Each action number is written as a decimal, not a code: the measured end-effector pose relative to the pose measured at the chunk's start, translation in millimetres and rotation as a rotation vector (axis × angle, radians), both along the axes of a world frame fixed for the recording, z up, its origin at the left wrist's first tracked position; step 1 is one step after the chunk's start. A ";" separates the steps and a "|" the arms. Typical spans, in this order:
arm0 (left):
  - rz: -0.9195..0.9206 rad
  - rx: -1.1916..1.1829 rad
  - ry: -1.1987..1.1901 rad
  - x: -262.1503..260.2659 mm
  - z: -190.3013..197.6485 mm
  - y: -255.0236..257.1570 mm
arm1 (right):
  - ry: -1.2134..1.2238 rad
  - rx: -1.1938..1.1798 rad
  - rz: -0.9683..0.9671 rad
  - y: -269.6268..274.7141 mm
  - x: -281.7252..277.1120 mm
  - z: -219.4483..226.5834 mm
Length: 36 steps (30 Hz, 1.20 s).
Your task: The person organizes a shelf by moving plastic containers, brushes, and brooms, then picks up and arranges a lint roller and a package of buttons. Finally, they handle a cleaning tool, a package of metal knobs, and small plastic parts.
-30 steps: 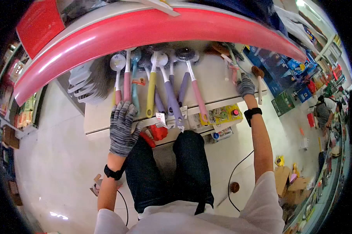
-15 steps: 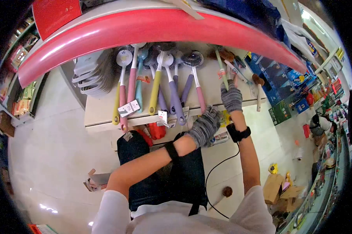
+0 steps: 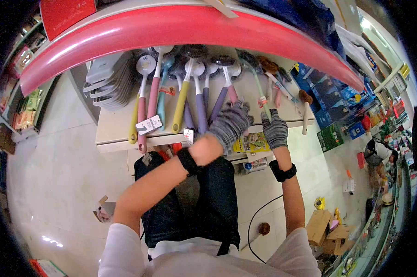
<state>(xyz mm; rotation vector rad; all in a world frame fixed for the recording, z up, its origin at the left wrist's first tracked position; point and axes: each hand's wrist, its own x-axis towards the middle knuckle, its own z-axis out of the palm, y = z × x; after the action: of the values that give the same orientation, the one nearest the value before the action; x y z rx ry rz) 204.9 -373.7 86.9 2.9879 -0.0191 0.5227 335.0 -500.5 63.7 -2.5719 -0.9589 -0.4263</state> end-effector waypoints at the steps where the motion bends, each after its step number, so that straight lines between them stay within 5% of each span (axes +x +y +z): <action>1: 0.057 -0.045 -0.034 -1.6 4.4 6.0 | 0.011 0.006 0.011 0.2 -3.0 2.0; 7: 0.013 -0.079 -0.067 14.4 -18.2 63.8 | -0.061 0.020 0.003 9.0 5.9 -5.4; 10: 0.106 0.089 0.143 -15.8 20.9 47.0 | 0.002 -0.043 0.023 17.8 -9.1 14.1; 14: 0.102 0.091 0.032 -22.1 5.9 46.3 | -0.120 -0.067 0.049 38.0 -12.7 -10.8; 18: 0.063 0.094 0.120 -21.6 6.4 50.2 | 0.117 -0.136 0.054 61.8 -27.9 -11.9; 27: 0.113 0.043 0.201 -17.7 12.4 62.0 | -0.249 -0.055 0.296 69.8 -35.9 -24.7; 31: 0.072 -0.021 0.228 -19.1 11.9 59.0 | -0.192 -0.023 0.334 65.1 -38.7 -27.3; 33: 0.056 0.031 0.107 -18.7 4.0 56.8 | -0.075 -0.102 0.316 57.6 -51.4 -16.3; 36: 0.047 0.109 -0.153 -17.7 -7.1 46.5 | -0.247 0.015 0.402 53.0 -46.5 -30.2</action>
<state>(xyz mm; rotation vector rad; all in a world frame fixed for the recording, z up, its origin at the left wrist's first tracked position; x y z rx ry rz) 187.1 -327.1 79.8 3.0524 0.0103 0.7785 288.5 -447.5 33.5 -2.2661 -1.5114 -0.6379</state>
